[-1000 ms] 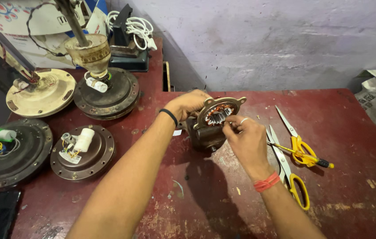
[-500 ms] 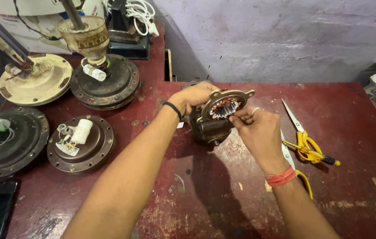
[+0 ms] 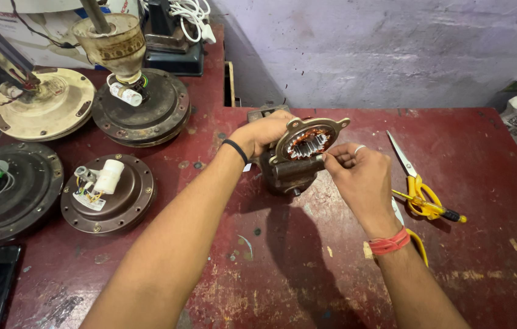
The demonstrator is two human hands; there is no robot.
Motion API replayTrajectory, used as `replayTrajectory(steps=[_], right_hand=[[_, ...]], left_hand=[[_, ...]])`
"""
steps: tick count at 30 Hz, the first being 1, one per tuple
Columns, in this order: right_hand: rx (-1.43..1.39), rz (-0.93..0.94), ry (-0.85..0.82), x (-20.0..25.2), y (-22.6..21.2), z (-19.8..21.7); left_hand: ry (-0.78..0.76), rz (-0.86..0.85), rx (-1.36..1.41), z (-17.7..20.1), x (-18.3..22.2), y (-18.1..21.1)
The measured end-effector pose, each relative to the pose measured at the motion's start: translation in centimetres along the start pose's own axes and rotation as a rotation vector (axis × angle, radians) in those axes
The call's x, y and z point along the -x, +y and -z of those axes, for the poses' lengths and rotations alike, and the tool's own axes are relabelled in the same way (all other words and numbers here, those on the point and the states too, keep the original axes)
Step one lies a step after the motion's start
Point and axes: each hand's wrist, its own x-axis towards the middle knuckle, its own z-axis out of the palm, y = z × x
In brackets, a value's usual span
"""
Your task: The person uses a screwdriver to adjust and secure copper windings on a circular electrical component clamped in a vise. They repeatedly reposition the component and apply pressure to the windings while working at a red workbench.
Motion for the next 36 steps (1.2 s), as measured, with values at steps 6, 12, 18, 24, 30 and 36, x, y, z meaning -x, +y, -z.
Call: replayTrajectory(steps=[6, 12, 18, 24, 30, 36], right_hand=[[0.016, 0.023, 0.041, 0.3, 0.5, -0.4], [-0.033, 0.031, 0.122, 0.7, 0.8, -1.1], [-0.056, 0.014, 0.155, 1.1, 0.5, -1.7], [-0.106, 0.037, 0.190, 1.5, -0.1, -2.5], [-0.073, 0.055, 0.236, 1.7, -0.3, -2.9], [-0.085, 0.092, 0.285, 1.8, -0.3, -3.9]], left_hand=[[-0.039, 0.006, 0.062, -0.1, 0.2, 0.1], [0.005, 0.028, 0.031, -0.5, 0.3, 0.0], [-0.011, -0.002, 0.093, -0.5, 0.3, -1.2], [0.033, -0.212, 0.129, -0.7, 0.6, -1.7], [0.054, -0.192, 0.206, -0.5, 2.3, -1.5], [0.052, -0.293, 0.211, -0.5, 2.0, -2.7]])
